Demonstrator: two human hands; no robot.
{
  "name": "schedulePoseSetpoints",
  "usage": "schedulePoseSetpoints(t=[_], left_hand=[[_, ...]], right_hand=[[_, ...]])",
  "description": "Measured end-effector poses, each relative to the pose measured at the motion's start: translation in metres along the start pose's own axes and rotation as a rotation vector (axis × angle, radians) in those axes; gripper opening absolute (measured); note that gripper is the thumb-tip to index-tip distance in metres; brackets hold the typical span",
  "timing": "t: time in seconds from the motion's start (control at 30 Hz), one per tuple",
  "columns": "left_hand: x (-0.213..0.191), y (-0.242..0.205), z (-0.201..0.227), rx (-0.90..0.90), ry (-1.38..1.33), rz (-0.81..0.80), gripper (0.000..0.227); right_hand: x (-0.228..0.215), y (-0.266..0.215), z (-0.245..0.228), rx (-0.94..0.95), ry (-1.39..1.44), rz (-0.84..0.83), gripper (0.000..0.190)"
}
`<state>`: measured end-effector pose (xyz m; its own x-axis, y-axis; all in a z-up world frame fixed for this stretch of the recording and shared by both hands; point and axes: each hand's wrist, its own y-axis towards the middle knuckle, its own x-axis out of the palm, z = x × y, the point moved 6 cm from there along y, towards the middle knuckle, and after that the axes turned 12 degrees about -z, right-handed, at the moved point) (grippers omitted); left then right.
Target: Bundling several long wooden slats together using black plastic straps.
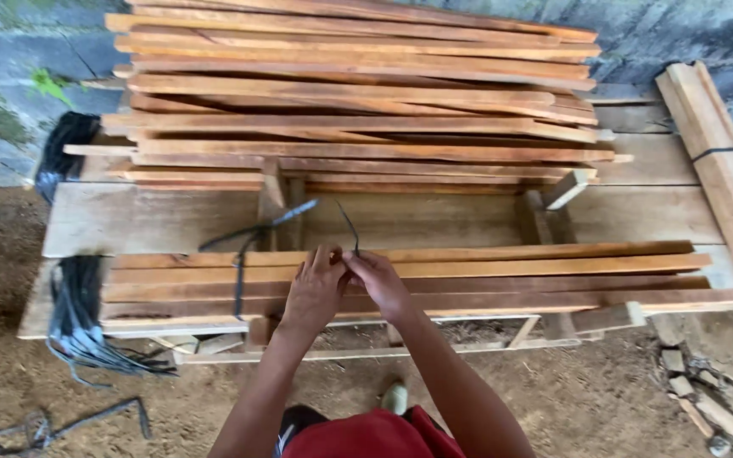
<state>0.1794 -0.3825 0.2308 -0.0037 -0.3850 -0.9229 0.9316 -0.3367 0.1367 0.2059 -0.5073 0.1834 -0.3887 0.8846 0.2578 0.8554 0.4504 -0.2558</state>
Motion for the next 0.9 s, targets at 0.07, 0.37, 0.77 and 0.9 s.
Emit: schedulePoseSetpoints(t=[0.07,0.37,0.77,0.9], left_hand=[[0.034,0.007,0.026,0.008,-0.002,-0.023,0.013],[0.058,0.023,0.081,-0.183,-0.857,-0.075,0.042],[0.039,0.049,0.062,-0.263,-1.478,0.195,0.024],[0.050,0.055,0.040,-0.271,-1.464,0.228,0.030]], right_hand=[[-0.030,-0.021,-0.016,-0.001,-0.036,0.064,0.032],[-0.111,-0.080,-0.070,-0.008,-0.498,-0.019,0.035],[-0.160,-0.109,-0.119,-0.163,-1.148,-0.026,0.035],[-0.262,-0.076,-0.061,-0.135,-1.622,0.526,0.025]])
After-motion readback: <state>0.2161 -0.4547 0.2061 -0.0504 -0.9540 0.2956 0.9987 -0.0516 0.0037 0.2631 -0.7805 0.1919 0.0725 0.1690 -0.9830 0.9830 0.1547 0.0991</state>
